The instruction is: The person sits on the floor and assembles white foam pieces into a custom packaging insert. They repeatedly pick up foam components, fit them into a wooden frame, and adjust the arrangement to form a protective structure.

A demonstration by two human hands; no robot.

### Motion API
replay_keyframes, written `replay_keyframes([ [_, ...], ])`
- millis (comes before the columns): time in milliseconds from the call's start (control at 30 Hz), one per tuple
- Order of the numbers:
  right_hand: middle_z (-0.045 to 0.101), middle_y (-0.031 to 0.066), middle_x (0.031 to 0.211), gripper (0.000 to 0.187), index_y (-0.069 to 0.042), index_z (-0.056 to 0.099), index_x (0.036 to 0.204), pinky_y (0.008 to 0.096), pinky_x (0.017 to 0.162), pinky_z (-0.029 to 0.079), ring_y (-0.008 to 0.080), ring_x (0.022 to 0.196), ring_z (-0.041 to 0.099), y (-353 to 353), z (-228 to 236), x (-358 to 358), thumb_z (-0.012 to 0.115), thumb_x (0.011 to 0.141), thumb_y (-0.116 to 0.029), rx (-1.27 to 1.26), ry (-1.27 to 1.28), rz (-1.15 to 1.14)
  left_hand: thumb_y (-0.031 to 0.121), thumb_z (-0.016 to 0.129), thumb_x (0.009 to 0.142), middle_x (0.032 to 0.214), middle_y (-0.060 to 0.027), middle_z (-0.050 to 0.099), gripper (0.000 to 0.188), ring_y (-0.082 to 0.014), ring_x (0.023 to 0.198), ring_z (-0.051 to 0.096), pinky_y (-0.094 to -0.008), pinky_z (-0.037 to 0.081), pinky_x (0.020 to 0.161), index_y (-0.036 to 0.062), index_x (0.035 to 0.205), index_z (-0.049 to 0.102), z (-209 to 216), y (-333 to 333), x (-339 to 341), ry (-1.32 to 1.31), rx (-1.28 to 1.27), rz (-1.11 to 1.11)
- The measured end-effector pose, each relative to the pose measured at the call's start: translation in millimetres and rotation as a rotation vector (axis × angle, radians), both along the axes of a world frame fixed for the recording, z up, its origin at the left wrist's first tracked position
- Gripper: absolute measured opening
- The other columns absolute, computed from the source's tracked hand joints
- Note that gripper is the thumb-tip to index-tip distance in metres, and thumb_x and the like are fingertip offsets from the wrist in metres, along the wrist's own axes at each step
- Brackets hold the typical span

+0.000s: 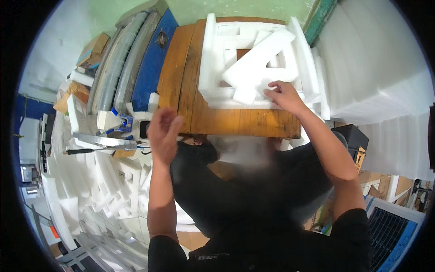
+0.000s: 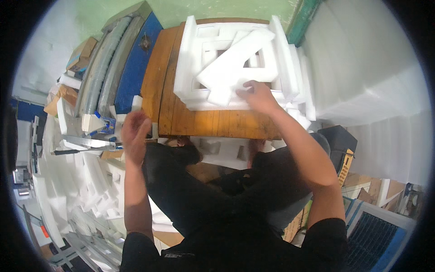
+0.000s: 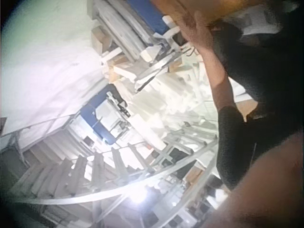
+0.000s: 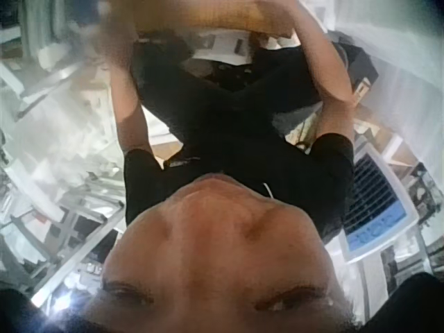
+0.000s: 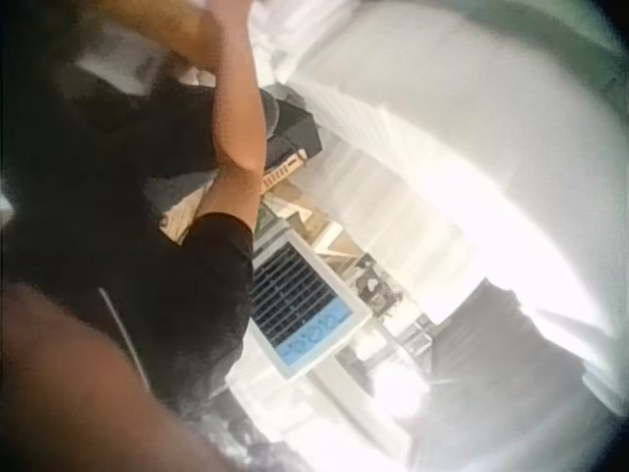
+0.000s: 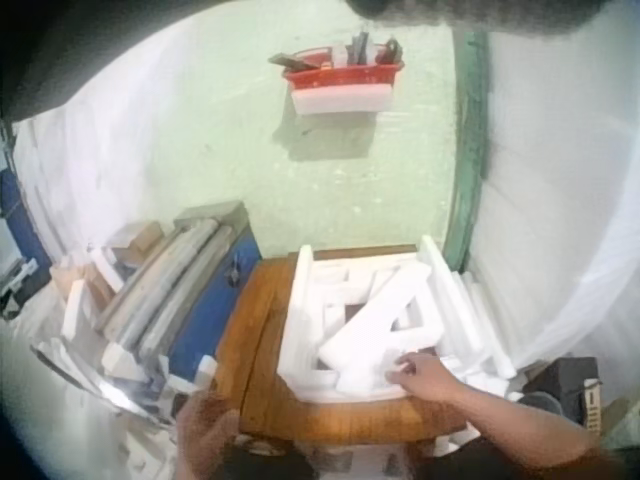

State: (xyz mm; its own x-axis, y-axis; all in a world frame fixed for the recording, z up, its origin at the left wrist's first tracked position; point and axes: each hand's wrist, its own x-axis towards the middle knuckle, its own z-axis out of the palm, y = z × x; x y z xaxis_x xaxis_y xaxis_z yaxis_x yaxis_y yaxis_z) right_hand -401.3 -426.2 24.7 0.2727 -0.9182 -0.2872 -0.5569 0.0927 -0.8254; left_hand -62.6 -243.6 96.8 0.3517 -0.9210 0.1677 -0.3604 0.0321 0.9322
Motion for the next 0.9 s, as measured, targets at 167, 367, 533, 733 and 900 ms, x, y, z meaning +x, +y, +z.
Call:
replay_keyframes([
  [167,0.066,0.0250,0.113,0.108,0.018,0.033,0.146,0.0312,0.059,0.057,0.0226,0.083,0.069,-36.3,-6.9,49.4,0.084,0.078,-0.050,0.219,-0.143,-0.198,0.028,0.080,0.085,0.133,-0.0250,0.061,0.065,-0.0364,0.125,0.059,-0.0434,0.046,0.105,-0.0013,0.137,0.055,-28.1,-118.0,-8.4,-0.516,0.151,-0.007],
  [367,0.066,0.0268,0.112,0.118,0.017,0.031,0.147,0.0308,0.050,0.055,0.0232,0.074,0.069,-48.3,-7.4,86.3,0.088,0.070,-0.052,0.119,-0.116,-0.303,0.026,0.077,0.084,0.144,-0.0308,0.054,0.078,-0.0413,0.134,0.054,-0.0443,0.042,0.112,-0.0065,0.147,0.044,-92.1,-169.6,0.2,-0.352,0.263,-0.133],
  [533,0.065,0.0231,0.108,0.106,0.015,0.037,0.142,0.0313,0.052,0.057,0.0232,0.077,0.067,-63.9,-18.2,95.3,0.091,0.072,-0.043,0.279,-0.263,-0.205,0.023,0.075,0.084,0.140,-0.0319,0.057,0.077,-0.0415,0.131,0.057,-0.0430,0.044,0.110,-0.0074,0.147,0.044,-85.9,-163.8,-9.5,-0.442,0.265,-0.104],
  [733,0.061,0.0258,0.120,0.107,0.006,0.030,0.150,0.0331,0.058,0.060,0.0260,0.086,0.070,-52.5,-15.7,120.7,0.093,0.071,-0.028,0.181,-0.439,-0.209,0.022,0.076,0.082,0.132,-0.0304,0.063,0.076,-0.0408,0.123,0.063,-0.0438,0.048,0.105,-0.0056,0.147,0.047,-87.2,-158.4,-6.4,-0.489,0.297,-0.100],
  [900,0.058,0.0256,0.124,0.110,-0.007,0.028,0.157,0.0346,0.065,0.061,0.0269,0.092,0.067,-48.2,-9.9,123.9,0.093,0.070,-0.023,0.068,-0.361,-0.150,0.020,0.080,0.081,0.121,-0.0269,0.070,0.075,-0.0385,0.114,0.068,-0.0437,0.052,0.098,-0.0022,0.146,0.051,-54.6,-157.5,-31.4,-0.472,0.458,-0.096],
])
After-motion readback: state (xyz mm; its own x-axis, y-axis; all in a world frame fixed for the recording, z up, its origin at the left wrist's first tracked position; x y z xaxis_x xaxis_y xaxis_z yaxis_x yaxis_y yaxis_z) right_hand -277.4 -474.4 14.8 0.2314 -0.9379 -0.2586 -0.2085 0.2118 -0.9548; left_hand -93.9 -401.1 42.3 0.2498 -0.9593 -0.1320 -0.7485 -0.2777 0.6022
